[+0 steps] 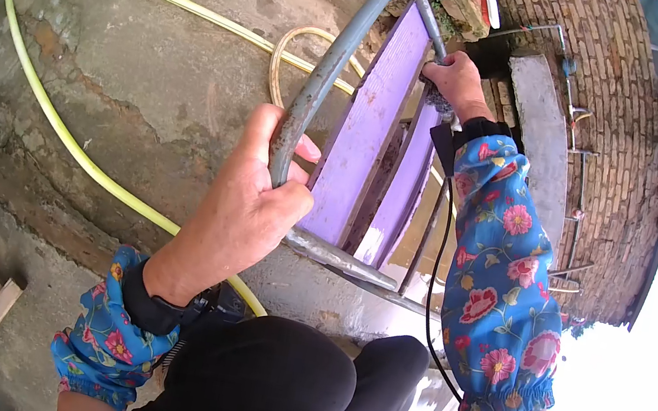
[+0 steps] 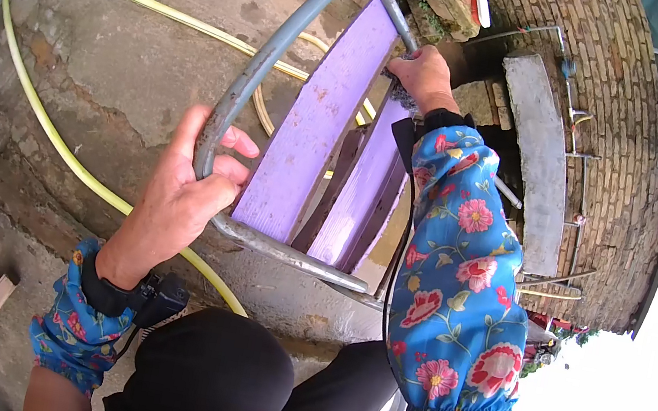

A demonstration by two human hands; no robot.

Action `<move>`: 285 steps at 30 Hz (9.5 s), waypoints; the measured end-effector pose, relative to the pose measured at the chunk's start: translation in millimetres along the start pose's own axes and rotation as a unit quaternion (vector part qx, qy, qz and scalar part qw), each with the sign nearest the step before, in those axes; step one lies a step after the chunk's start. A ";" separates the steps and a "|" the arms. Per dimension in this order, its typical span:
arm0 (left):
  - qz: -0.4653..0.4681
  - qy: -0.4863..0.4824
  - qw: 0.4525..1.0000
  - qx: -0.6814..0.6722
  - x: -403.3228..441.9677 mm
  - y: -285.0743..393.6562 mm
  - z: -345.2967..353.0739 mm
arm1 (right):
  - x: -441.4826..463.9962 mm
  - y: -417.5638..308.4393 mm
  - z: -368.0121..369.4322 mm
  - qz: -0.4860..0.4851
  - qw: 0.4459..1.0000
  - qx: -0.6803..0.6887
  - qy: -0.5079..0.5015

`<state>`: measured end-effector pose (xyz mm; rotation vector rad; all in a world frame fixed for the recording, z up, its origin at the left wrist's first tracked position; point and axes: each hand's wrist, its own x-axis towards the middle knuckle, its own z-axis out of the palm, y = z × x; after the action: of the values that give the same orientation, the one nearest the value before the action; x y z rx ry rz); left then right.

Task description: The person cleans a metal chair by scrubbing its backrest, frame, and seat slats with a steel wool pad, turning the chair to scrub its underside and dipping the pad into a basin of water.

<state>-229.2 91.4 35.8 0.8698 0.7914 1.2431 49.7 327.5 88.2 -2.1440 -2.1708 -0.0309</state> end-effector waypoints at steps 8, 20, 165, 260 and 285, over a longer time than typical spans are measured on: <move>-0.005 -0.035 0.999 0.030 -0.8 0.9 -3.2 | -90.4 -11.2 -7.4 0.037 0.985 0.123 -0.117; -0.001 -0.045 0.999 0.032 -3.1 -0.5 -6.8 | 18.4 13.9 12.1 0.035 0.997 0.034 0.059; -0.016 0.004 1.000 0.023 -9.3 -0.2 2.7 | -32.8 -20.9 -4.3 -0.074 0.993 0.075 -0.058; -0.025 0.032 0.997 0.073 -9.9 -8.7 -18.6 | -41.0 -53.5 0.0 -0.330 0.939 0.087 0.051; -0.037 -0.005 0.999 0.026 -1.0 -5.4 -17.8 | -81.9 -59.8 9.6 -0.388 0.901 0.190 0.037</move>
<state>-242.5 92.0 22.9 0.8815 0.8436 1.1566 -9.6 245.7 75.2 -0.9744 -2.5578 0.2307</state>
